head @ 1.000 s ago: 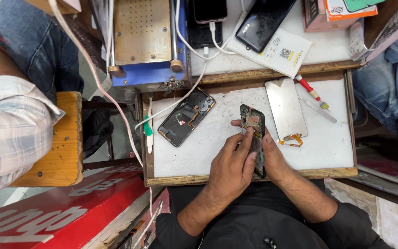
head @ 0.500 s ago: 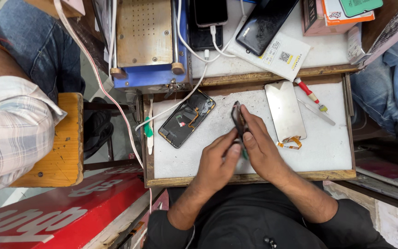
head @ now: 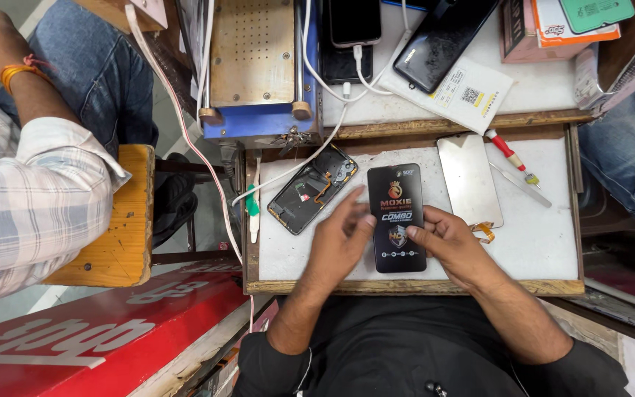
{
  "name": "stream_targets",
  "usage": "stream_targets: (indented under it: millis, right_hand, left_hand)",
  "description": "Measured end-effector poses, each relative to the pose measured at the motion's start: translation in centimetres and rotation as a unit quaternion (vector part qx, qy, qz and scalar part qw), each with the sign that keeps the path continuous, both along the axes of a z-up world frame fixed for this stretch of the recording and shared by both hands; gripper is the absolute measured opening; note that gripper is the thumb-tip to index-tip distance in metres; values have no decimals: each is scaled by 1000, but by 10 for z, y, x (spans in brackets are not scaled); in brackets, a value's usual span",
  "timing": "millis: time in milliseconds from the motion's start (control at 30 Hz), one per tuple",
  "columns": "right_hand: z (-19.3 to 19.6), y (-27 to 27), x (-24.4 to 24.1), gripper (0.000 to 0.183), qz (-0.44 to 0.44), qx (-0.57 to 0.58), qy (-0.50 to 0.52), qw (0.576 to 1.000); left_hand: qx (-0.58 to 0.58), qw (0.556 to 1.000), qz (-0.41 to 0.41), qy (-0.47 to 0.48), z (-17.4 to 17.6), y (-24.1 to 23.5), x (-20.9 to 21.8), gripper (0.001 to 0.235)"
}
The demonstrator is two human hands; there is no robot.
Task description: The person disassembles a smartphone, removes the back cover and battery, and handles the internal components. They then place a new battery into the phone and reassemble the device.
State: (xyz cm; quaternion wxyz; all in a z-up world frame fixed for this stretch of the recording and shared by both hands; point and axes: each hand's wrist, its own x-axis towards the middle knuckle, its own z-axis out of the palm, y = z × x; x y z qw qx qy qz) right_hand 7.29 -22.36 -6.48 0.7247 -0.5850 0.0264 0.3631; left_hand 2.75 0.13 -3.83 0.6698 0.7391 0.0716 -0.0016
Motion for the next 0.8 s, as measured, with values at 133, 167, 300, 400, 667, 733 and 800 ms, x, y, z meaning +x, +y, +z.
stream_targets:
  millis: [133, 167, 300, 400, 667, 733, 800]
  right_hand:
    - [-8, -5, -1, 32, -40, 8, -13, 999]
    - [-7, -4, -2, 32, -43, 14, -9, 999]
    - [5, -2, -2, 36, -56, 42, 13, 997]
    - [12, -2, -2, 39, -65, 60, 21, 996]
    - [13, -2, -6, 41, -92, 92, 9, 991]
    - [14, -2, -9, 43, -109, 97, 5, 989]
    - [15, -4, -11, 41, -116, 108, -10, 987]
  left_hand:
    - [305, 945, 83, -86, 25, 29, 12, 32]
    - [324, 938, 94, -78, 31, 35, 14, 30]
    - [401, 903, 128, -88, 55, 46, 19, 27]
    - [454, 880, 112, -85, 61, 39, 30, 27]
    - [433, 900, -16, -48, 46, -7, 56, 41]
    - [379, 922, -49, -56, 46, -22, 44, 54]
    - [299, 950, -82, -38, 46, -37, 25, 82]
